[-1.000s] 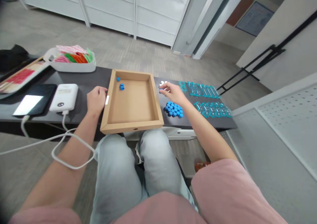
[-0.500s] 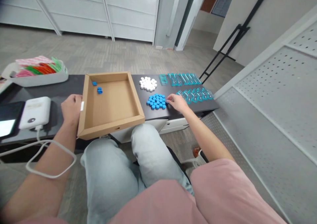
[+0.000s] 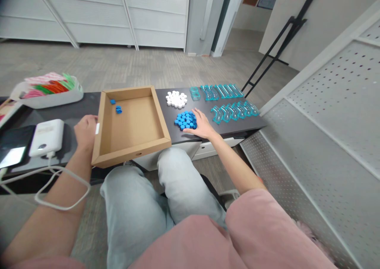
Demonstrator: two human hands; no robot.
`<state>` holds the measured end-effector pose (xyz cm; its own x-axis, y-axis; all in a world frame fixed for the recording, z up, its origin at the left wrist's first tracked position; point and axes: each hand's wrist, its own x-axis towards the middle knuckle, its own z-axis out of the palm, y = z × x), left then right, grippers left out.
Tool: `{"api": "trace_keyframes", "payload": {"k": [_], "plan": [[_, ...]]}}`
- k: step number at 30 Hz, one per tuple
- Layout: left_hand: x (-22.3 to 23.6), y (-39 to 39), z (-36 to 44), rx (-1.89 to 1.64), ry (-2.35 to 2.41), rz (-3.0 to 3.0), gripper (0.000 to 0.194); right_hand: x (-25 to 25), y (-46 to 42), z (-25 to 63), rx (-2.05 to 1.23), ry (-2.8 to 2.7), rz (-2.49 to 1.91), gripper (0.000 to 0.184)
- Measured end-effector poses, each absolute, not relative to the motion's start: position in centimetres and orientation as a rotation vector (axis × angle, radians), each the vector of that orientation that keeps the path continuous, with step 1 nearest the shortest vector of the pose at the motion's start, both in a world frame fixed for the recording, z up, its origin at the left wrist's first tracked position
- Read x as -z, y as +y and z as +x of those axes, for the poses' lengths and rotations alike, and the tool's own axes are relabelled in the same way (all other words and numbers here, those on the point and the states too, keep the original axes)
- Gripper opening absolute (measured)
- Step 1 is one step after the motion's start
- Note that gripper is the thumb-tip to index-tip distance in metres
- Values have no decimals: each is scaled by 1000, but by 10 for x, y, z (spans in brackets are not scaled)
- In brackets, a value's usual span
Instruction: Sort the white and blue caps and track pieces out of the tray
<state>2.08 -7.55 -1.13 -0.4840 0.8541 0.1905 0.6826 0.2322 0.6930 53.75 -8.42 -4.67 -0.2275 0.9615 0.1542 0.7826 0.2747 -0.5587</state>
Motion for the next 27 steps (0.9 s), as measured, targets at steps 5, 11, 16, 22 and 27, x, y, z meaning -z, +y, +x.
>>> {"api": "trace_keyframes", "payload": {"k": [5,11,16,22,27], "plan": [[11,-76,21,-1105,2282,1463,30,47,-72,520,-501,-2172,-1460,118],[9,-77,23,-1107,2273,1462,30,40,-78,520,-466,-2111,-1421,99],[13,-75,22,-1085,2279,1436,33,7,-68,491,-384,-2120,-1325,65],[16,-73,22,-1070,2301,1431,34,-44,-7,408,-323,-2249,-1046,56],[14,-73,25,-1081,2306,1403,36,-44,28,434,-371,-2160,-1128,83]]}}
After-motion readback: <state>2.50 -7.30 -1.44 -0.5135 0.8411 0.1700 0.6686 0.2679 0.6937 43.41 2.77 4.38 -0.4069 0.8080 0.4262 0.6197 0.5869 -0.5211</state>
